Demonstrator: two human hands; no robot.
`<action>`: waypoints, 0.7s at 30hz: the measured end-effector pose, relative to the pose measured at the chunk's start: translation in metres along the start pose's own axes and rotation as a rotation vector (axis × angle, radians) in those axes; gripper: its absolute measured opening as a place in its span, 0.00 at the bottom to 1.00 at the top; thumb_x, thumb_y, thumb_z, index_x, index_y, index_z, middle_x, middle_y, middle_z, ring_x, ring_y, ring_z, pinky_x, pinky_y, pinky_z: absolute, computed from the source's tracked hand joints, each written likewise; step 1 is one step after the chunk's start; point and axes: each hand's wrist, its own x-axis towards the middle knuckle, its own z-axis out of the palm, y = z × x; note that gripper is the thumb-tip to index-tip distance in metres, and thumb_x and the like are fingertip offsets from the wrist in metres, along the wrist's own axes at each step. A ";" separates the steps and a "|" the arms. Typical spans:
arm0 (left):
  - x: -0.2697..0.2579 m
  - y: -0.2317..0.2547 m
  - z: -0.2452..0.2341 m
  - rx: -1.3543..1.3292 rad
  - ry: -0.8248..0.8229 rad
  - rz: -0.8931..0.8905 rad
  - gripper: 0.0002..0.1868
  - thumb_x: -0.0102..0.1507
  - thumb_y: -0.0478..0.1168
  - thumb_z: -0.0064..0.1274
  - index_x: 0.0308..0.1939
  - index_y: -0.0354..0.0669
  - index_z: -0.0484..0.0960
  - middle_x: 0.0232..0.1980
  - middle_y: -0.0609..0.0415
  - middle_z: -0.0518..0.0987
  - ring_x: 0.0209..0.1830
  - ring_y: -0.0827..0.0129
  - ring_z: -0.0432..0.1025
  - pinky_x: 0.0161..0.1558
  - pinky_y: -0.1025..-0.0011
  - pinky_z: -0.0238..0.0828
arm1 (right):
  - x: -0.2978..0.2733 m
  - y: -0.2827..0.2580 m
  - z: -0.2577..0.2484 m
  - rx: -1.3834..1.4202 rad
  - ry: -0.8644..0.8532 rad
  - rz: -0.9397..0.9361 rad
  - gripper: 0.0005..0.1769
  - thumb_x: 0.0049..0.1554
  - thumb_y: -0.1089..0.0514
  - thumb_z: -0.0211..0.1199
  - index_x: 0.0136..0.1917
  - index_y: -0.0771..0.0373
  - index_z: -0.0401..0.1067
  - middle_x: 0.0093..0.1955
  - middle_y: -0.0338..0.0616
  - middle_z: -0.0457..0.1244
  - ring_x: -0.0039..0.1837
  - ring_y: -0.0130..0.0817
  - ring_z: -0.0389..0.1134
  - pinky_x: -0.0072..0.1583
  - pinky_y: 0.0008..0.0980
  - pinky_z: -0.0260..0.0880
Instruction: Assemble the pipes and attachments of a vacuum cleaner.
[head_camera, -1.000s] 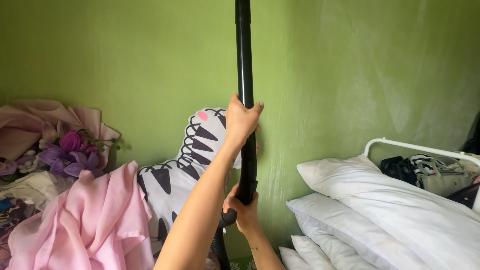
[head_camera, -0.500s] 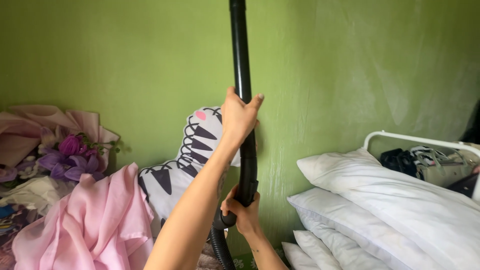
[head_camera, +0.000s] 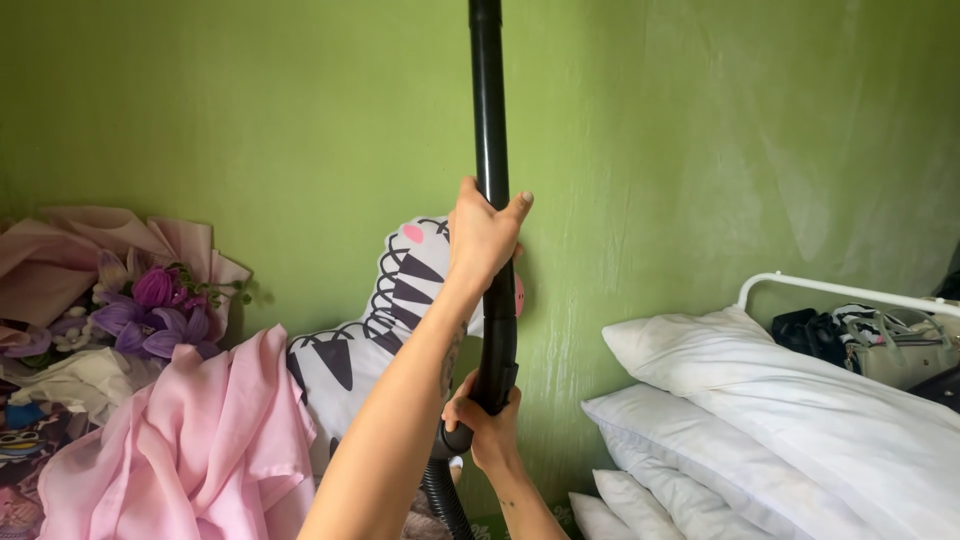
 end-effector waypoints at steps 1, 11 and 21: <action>-0.002 -0.002 -0.001 -0.001 0.001 -0.001 0.21 0.62 0.44 0.61 0.39 0.35 0.66 0.18 0.52 0.73 0.11 0.67 0.71 0.15 0.68 0.69 | -0.002 0.002 -0.001 -0.001 -0.001 0.001 0.08 0.44 0.72 0.61 0.39 0.67 0.68 0.28 0.46 0.65 0.29 0.36 0.68 0.41 0.40 0.74; -0.006 -0.004 0.009 -0.105 -0.113 -0.034 0.20 0.61 0.44 0.61 0.43 0.37 0.67 0.20 0.53 0.74 0.12 0.70 0.69 0.15 0.69 0.68 | -0.010 -0.003 0.000 -0.162 0.111 -0.050 0.06 0.43 0.72 0.60 0.37 0.68 0.69 0.27 0.47 0.65 0.28 0.34 0.67 0.37 0.37 0.72; 0.012 -0.020 -0.028 -0.385 -0.230 -0.101 0.14 0.62 0.39 0.57 0.39 0.41 0.66 0.22 0.55 0.70 0.12 0.72 0.65 0.13 0.69 0.66 | 0.000 -0.007 0.021 -0.608 0.187 -0.119 0.07 0.42 0.73 0.62 0.33 0.66 0.69 0.25 0.40 0.63 0.25 0.27 0.64 0.30 0.31 0.62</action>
